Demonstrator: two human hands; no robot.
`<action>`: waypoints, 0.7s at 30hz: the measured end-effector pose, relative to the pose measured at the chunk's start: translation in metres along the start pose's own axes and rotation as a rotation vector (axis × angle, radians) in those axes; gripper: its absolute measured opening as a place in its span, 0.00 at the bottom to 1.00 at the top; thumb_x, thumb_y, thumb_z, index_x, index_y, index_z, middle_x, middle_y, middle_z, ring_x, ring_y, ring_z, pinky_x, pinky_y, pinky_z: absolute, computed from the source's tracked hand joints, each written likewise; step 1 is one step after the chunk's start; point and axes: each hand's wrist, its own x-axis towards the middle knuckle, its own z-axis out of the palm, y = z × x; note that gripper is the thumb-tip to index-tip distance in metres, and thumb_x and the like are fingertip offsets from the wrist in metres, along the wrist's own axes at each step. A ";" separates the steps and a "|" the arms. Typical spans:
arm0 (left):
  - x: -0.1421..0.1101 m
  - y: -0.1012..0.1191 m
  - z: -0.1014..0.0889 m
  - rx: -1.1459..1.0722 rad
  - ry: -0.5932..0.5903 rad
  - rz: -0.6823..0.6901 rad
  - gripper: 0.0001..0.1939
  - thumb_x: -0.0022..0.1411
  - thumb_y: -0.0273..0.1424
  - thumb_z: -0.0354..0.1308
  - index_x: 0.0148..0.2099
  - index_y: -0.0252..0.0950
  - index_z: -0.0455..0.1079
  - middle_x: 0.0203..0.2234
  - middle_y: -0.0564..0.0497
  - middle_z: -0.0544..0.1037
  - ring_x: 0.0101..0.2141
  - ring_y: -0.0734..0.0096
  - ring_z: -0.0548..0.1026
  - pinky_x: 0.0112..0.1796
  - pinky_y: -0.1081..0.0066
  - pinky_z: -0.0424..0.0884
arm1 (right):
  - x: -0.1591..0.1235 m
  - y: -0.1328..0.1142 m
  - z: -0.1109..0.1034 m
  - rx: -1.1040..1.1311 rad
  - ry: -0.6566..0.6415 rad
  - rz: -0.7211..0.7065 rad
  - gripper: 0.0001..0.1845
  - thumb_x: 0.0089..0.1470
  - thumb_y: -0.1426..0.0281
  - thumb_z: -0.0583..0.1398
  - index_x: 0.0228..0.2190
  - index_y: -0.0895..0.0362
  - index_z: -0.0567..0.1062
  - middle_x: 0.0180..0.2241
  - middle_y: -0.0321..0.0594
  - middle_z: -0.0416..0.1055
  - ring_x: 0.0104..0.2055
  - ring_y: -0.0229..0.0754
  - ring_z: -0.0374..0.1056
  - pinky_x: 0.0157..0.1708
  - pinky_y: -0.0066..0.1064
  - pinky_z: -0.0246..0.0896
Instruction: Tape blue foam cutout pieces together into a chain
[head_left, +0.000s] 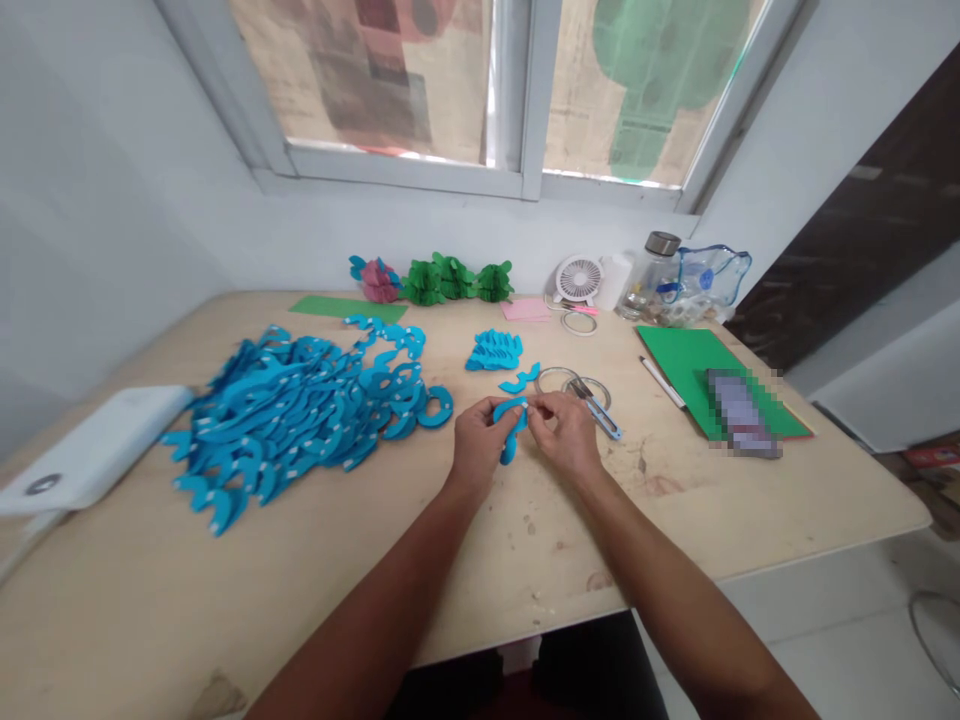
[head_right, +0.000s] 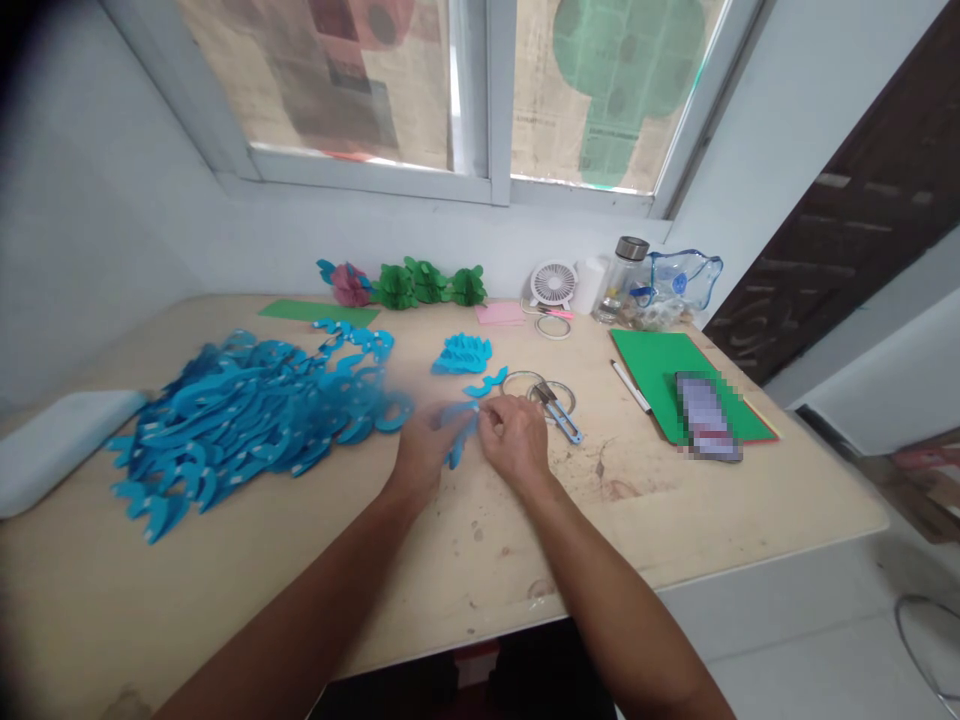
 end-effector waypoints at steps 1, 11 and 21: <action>0.000 0.000 0.000 0.002 0.000 -0.001 0.08 0.42 0.33 0.62 0.24 0.33 0.70 0.11 0.58 0.64 0.13 0.82 0.58 0.13 0.79 0.52 | 0.000 0.000 0.000 -0.009 0.000 -0.004 0.08 0.49 0.72 0.55 0.27 0.55 0.75 0.26 0.40 0.72 0.31 0.42 0.64 0.36 0.34 0.55; 0.000 -0.001 -0.001 0.008 -0.004 0.013 0.07 0.43 0.32 0.62 0.25 0.33 0.71 0.11 0.59 0.64 0.13 0.82 0.57 0.13 0.79 0.52 | -0.002 -0.003 -0.001 -0.101 0.008 -0.055 0.06 0.49 0.71 0.56 0.27 0.55 0.74 0.24 0.38 0.71 0.31 0.42 0.64 0.36 0.34 0.52; -0.002 0.003 0.000 -0.014 -0.015 -0.019 0.07 0.43 0.32 0.61 0.23 0.33 0.70 0.11 0.59 0.62 0.14 0.82 0.57 0.14 0.79 0.52 | -0.001 -0.005 -0.004 -0.237 0.027 -0.077 0.09 0.51 0.71 0.55 0.24 0.55 0.74 0.23 0.38 0.70 0.31 0.41 0.63 0.38 0.34 0.48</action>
